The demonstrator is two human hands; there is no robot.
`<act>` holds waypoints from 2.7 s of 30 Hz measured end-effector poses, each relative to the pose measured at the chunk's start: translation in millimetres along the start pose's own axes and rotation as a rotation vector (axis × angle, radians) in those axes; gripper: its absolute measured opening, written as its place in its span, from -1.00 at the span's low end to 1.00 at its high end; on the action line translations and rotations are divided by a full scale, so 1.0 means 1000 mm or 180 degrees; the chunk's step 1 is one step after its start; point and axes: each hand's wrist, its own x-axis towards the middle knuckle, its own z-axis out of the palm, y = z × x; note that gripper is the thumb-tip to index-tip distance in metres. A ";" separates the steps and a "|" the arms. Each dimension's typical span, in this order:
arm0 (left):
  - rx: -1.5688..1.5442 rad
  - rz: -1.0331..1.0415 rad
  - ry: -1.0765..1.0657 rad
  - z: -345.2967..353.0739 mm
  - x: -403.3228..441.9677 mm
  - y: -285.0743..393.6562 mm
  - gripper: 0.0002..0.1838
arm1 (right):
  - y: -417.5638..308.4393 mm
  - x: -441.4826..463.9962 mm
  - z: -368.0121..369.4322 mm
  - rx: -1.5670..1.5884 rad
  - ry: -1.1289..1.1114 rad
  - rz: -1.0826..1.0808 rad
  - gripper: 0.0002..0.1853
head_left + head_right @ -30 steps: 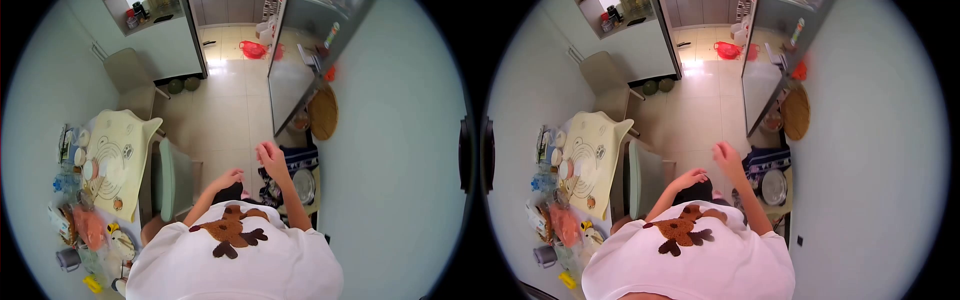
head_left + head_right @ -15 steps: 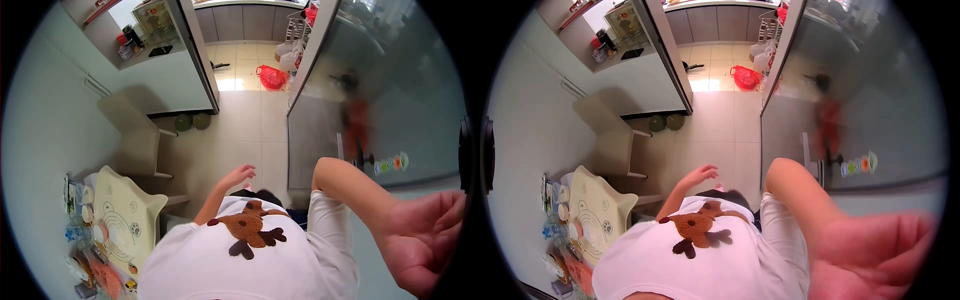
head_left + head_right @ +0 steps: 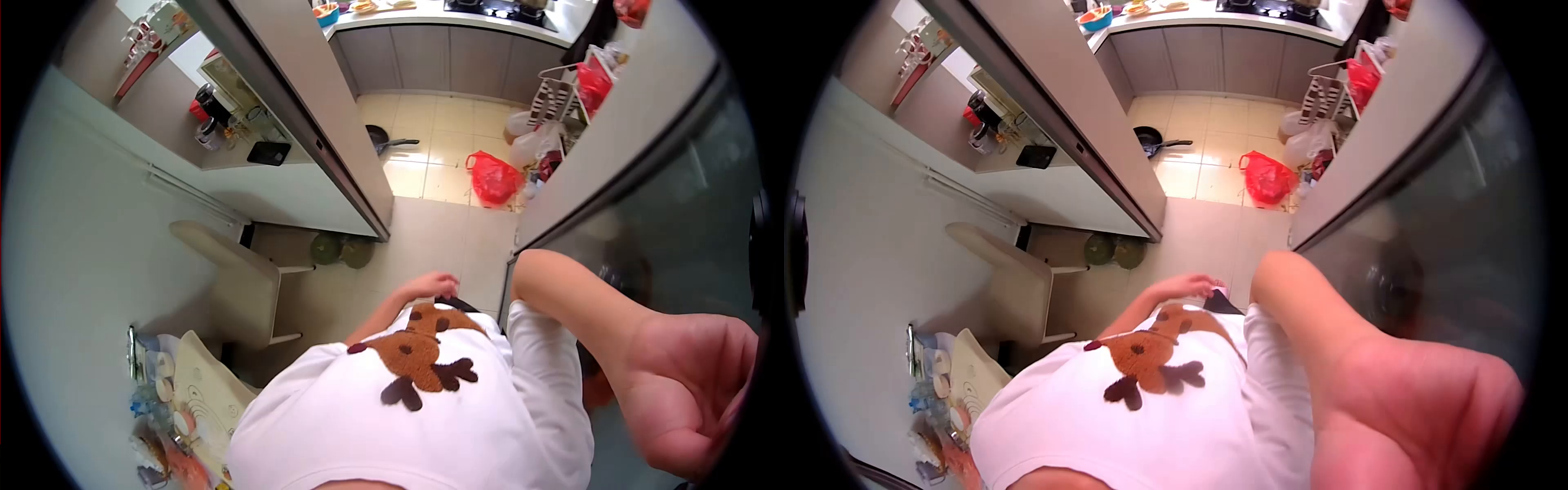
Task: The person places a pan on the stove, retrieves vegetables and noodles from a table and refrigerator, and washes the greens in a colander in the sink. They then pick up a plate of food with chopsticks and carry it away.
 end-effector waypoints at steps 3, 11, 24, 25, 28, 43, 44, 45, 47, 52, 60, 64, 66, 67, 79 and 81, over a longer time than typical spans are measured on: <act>-0.0281 0.0160 0.0519 -0.050 0.037 0.021 -0.67 | 0.078 -0.038 0.045 0.0215 0.0776 -0.0215 -0.93; -0.0518 -0.0399 0.0497 -0.185 0.138 0.068 -0.69 | 0.211 -0.124 0.064 -0.0243 -0.1523 0.1545 -0.83; -0.0421 -0.0040 0.0672 -0.453 0.328 0.164 -0.66 | 0.557 -0.327 0.050 0.0137 -0.2036 0.2384 -0.77; -0.0476 -0.0103 0.0619 -0.466 0.333 0.175 -0.66 | 0.581 -0.359 0.031 0.0012 -0.2586 0.3649 -0.88; -0.0569 -0.0225 0.0446 -0.507 0.360 0.180 -0.67 | 0.628 -0.487 -0.046 -0.0733 -0.3279 0.5461 -0.81; -0.1400 -0.0222 0.2412 -0.755 0.505 0.219 -0.70 | 0.956 -0.763 -0.065 -0.0967 -0.6233 0.4668 -0.64; -0.1556 0.0002 0.2250 -0.763 0.503 0.223 -0.70 | 0.982 -0.767 -0.030 -0.0575 -0.6083 0.4773 -0.65; -0.1693 0.0243 0.2080 -0.772 0.499 0.226 -0.70 | 1.005 -0.772 0.005 -0.0207 -0.5919 0.4881 -0.65; -0.1882 0.0330 0.2234 -0.788 0.493 0.222 -0.71 | 1.036 -0.797 0.063 0.0279 -0.5576 0.5154 -0.70; -0.2121 -0.0121 0.3235 -0.848 0.466 0.172 -0.71 | 1.067 -0.850 0.203 0.0987 -0.5091 0.4628 -0.75; -0.1693 0.0447 0.4548 -1.061 0.416 0.160 -0.80 | 1.175 -0.976 0.444 0.0857 -0.3863 0.2530 -0.82; 0.0324 0.0104 0.5426 -1.164 0.411 0.159 -0.83 | 1.209 -1.035 0.505 0.0018 -0.4266 0.2153 -0.70; 0.0577 0.0006 0.5469 -1.196 0.415 0.153 -0.82 | 1.211 -1.053 0.513 -0.0481 -0.4636 0.1978 -0.52; 0.0969 -0.0042 0.5555 -1.209 0.416 0.152 -0.80 | 1.210 -1.059 0.514 -0.0503 -0.4678 0.2010 -0.52; 0.0336 -0.0360 0.5631 -1.261 0.372 0.122 -0.85 | 1.202 -1.103 0.519 0.0296 -0.6757 0.2533 -0.29; 0.0545 -0.0717 0.5821 -1.271 0.354 0.104 -0.70 | 1.218 -1.098 0.515 0.0887 -0.6922 0.2613 -0.33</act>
